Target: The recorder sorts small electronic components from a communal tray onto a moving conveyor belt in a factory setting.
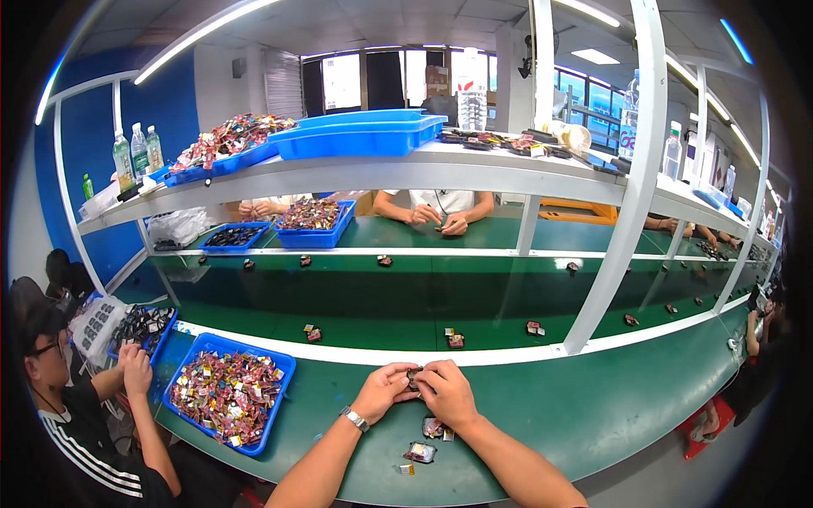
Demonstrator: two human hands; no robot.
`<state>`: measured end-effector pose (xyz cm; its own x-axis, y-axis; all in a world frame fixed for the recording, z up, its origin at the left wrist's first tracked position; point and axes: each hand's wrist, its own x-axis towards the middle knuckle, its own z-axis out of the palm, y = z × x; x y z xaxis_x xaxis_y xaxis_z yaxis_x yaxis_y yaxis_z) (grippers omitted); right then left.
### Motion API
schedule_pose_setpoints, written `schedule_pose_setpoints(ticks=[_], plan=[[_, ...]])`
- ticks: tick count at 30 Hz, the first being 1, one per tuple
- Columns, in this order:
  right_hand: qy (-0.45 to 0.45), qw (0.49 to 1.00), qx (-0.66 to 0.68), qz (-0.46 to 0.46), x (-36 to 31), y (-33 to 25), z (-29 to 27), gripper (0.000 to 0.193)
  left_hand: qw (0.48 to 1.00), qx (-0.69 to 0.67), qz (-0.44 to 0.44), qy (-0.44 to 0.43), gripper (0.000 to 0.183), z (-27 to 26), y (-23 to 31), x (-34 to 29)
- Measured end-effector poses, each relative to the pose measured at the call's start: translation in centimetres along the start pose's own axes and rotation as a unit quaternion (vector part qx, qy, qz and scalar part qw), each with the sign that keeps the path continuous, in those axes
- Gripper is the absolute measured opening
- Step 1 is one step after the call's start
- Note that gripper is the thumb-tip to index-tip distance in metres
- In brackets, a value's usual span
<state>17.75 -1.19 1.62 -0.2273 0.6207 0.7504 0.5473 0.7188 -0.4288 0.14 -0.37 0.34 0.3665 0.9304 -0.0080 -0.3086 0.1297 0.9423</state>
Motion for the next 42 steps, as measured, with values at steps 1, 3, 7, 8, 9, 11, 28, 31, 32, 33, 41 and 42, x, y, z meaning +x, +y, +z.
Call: schedule_pose_setpoints(ticks=[1, 3, 7, 8, 9, 11, 28, 31, 32, 33, 41, 42], plan=[[0.009, 1.0, -0.005, -0.012, 0.0, 0.1, 0.0, 0.015, 1.0, -0.001, 0.0, 0.001, 0.032, 0.0, 0.0, 0.0], [0.016, 1.0, -0.009, -0.025, 0.1, 0.0, 0.0, 0.015, 1.0, -0.007, -0.005, -0.008, 0.032, -0.1, 0.0, 0.0], [0.009, 1.0, -0.02, -0.022, 0.1, -0.6, -0.1, 0.016, 1.0, -0.007, -0.004, -0.006, 0.032, -0.3, -0.1, 0.1], [0.008, 0.999, -0.032, -0.019, 0.1, -0.6, 0.0, 0.016, 1.0, -0.006, -0.007, -0.004, 0.032, -0.3, -0.3, 0.2], [0.008, 0.999, -0.032, -0.019, 0.0, -0.6, 0.0, 0.016, 1.0, -0.005, -0.01, -0.001, 0.032, -0.4, -0.4, 0.2], [0.009, 0.998, -0.049, -0.028, 0.0, -0.6, 0.1, 0.016, 1.0, -0.005, -0.011, 0.0, 0.032, -0.5, -0.4, 0.3], [0.025, 0.996, -0.076, -0.041, -0.3, -0.3, 0.7, 0.011, 1.0, 0.003, -0.012, -0.006, 0.029, -0.2, -0.5, 0.3], [0.019, 0.995, -0.084, -0.042, -0.4, -0.2, 0.7, 0.008, 1.0, 0.011, -0.012, -0.004, 0.028, -0.1, -0.5, 0.3], [0.018, 0.995, -0.089, -0.044, -0.3, -0.3, 0.6, 0.006, 1.0, 0.008, -0.011, 0.002, 0.028, -0.1, -0.4, 0.3], [0.018, 0.995, -0.088, -0.043, -0.2, -0.4, 0.5, 0.006, 1.0, 0.006, -0.01, 0.009, 0.027, 0.0, -0.4, 0.3], [0.049, 0.994, 0.07, 0.062, -0.6, 0.2, 0.8, 0.016, 0.996, 0.051, 0.035, 0.071, 0.023, 0.7, -1.2, 0.8], [0.048, 0.994, 0.07, 0.064, -0.5, 0.1, 0.7, 0.016, 0.993, 0.078, 0.044, 0.083, 0.022, 0.7, -1.4, 0.9]])
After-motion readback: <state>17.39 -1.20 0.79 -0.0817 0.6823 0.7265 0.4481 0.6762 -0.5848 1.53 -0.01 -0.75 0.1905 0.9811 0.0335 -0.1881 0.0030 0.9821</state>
